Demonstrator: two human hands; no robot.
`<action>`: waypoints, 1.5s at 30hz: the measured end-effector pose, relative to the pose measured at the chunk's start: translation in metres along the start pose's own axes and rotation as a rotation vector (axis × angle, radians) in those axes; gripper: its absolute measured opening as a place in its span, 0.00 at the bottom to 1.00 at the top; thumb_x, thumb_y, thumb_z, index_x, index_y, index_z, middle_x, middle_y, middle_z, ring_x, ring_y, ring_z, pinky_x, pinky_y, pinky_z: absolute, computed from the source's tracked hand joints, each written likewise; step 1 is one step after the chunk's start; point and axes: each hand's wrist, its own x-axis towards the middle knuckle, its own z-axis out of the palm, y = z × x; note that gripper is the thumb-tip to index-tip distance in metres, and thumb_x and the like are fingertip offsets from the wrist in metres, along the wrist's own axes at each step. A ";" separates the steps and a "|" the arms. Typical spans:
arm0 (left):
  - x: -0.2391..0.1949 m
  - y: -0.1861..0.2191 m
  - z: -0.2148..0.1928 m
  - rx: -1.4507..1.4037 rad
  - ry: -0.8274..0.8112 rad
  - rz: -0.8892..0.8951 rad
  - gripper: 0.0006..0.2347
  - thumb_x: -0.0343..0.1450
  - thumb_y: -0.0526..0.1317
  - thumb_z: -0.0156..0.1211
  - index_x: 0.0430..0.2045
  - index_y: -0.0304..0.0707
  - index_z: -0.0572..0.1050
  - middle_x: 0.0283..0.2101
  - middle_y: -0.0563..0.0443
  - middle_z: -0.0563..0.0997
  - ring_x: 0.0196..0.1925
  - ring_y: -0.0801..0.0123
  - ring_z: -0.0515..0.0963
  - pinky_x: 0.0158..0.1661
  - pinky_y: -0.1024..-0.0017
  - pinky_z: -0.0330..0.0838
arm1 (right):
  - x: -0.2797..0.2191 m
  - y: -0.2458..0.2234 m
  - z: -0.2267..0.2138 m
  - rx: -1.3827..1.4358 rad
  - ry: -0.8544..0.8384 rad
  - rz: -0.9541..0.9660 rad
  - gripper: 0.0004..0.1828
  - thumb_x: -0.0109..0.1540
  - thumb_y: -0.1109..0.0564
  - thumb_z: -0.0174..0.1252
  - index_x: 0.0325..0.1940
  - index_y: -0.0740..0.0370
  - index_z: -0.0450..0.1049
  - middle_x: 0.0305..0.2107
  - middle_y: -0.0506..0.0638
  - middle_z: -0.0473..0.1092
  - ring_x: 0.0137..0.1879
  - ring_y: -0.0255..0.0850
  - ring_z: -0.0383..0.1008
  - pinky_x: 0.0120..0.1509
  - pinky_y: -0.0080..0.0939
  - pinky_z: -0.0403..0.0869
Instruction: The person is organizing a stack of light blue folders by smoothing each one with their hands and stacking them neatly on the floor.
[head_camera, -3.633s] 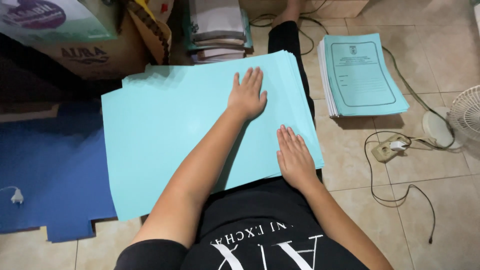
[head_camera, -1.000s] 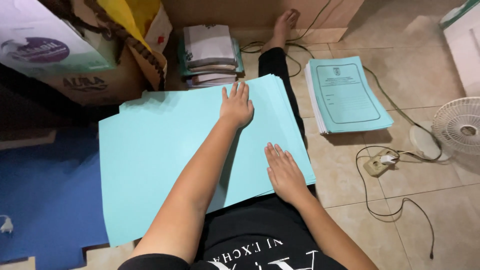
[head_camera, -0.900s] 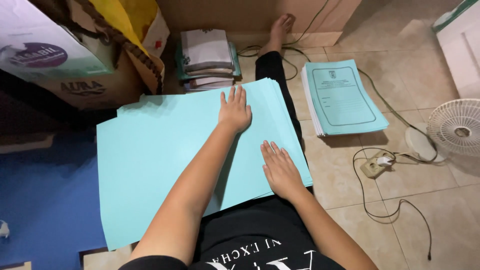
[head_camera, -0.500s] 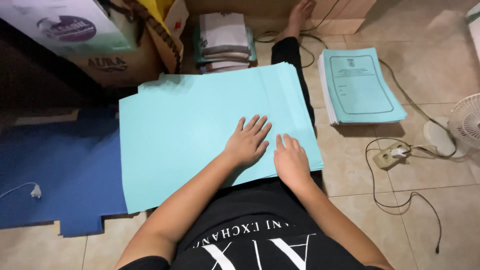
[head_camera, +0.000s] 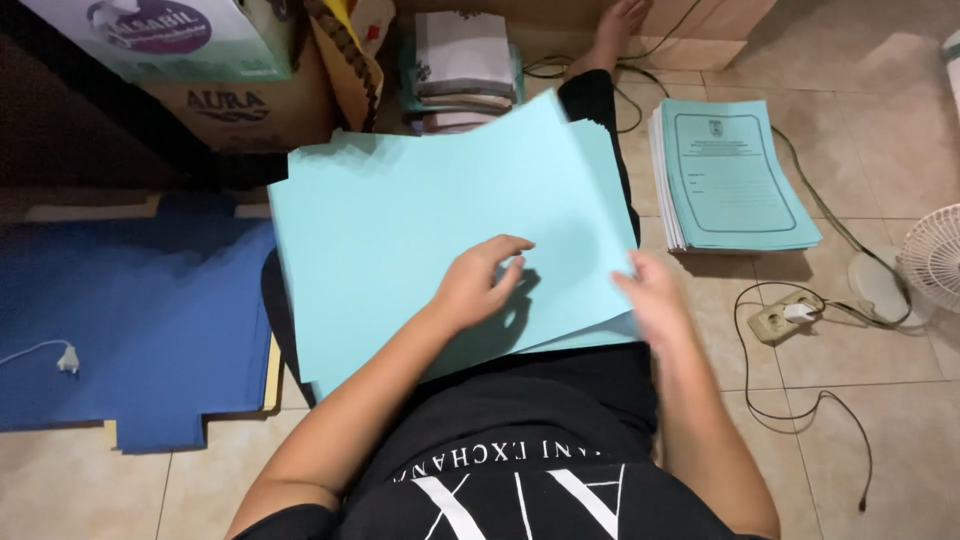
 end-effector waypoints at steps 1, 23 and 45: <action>-0.003 0.001 -0.004 -0.001 0.000 -0.007 0.13 0.77 0.42 0.49 0.54 0.46 0.75 0.52 0.49 0.82 0.54 0.54 0.82 0.56 0.55 0.75 | -0.002 -0.004 -0.020 -0.002 -0.005 0.004 0.26 0.65 0.61 0.57 0.66 0.75 0.67 0.56 0.69 0.70 0.64 0.58 0.70 0.68 0.57 0.67; -0.027 -0.071 -0.030 -0.320 0.178 -0.678 0.23 0.71 0.42 0.63 0.58 0.34 0.66 0.35 0.50 0.85 0.31 0.67 0.86 0.30 0.70 0.80 | -0.013 -0.005 0.036 -0.958 -0.284 -0.463 0.31 0.69 0.42 0.49 0.75 0.54 0.60 0.71 0.61 0.53 0.78 0.56 0.50 0.77 0.63 0.52; 0.071 -0.039 0.039 0.738 -0.177 -0.415 0.29 0.78 0.54 0.29 0.75 0.41 0.49 0.79 0.35 0.45 0.81 0.46 0.39 0.73 0.41 0.30 | 0.094 -0.029 0.080 -1.009 -0.262 -0.441 0.38 0.73 0.42 0.36 0.79 0.70 0.44 0.77 0.64 0.40 0.83 0.52 0.36 0.84 0.52 0.37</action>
